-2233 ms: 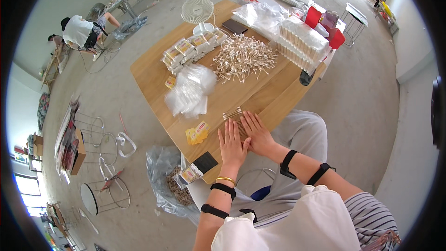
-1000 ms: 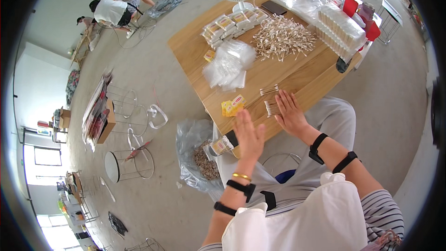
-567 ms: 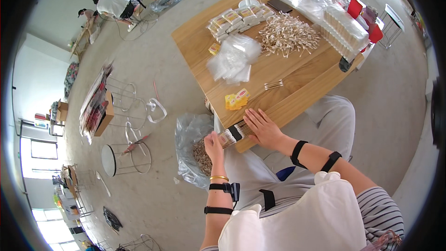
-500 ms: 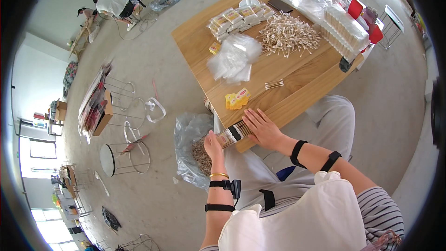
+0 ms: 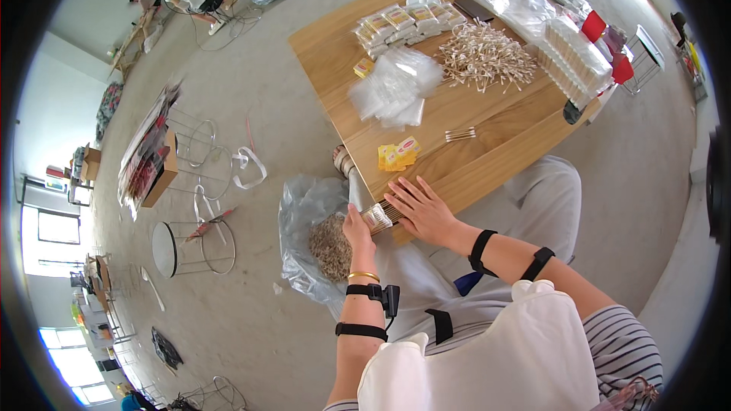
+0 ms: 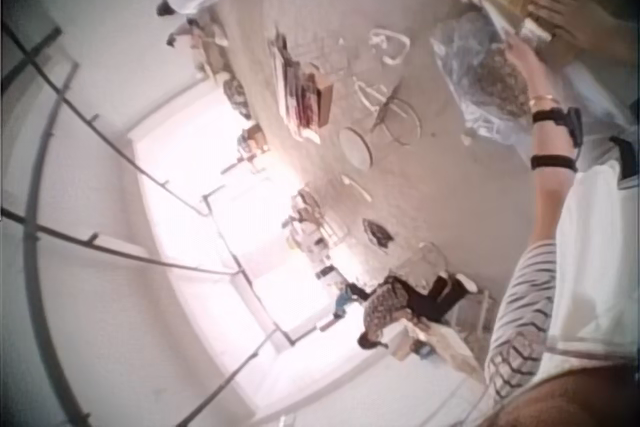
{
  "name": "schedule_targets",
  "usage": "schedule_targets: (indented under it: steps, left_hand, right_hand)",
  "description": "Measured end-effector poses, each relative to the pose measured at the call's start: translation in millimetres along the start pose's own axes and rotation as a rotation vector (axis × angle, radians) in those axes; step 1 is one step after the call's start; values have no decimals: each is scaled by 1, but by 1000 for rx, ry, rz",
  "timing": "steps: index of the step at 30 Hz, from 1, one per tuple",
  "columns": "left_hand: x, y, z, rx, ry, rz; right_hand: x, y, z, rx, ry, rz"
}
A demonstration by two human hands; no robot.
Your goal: The person is counting and packaging a specific number of wooden-handled cotton swabs into small plastic bags.
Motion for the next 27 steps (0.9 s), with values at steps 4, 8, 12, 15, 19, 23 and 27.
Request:
schedule_targets:
  steps: [4, 8, 12, 15, 19, 23, 27]
  left_hand:
    - [21, 11, -15, 54, 131, 263]
    - [29, -11, -3, 112, 285, 451]
    - [16, -21, 9, -101, 54, 228]
    - [12, -40, 17, -74, 42, 335]
    - [33, -22, 1, -4, 451, 540]
    - [32, -8, -3, 45, 486, 484]
    - [26, -30, 17, 38, 463, 756]
  right_hand:
    - [-2, 12, 2, -71, 54, 41]
    - [-16, 6, 11, -120, 49, 59]
    - [12, 0, -6, -133, 107, 3]
    - [10, 7, -4, -139, 85, -40]
    - [-15, 15, 10, -140, 74, -41]
    - [-23, 14, 10, -164, 142, -77]
    - [4, -3, 1, -32, 117, 55]
Point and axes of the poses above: each hand's wrist, its own z-axis towards the middle knuckle, its own y-axis out of the palm, x = y × z, the point moved 8 cm from there along z, towards the middle knuckle, and after that the axes turned 5 degrees about -y, right-handed, at the moved point
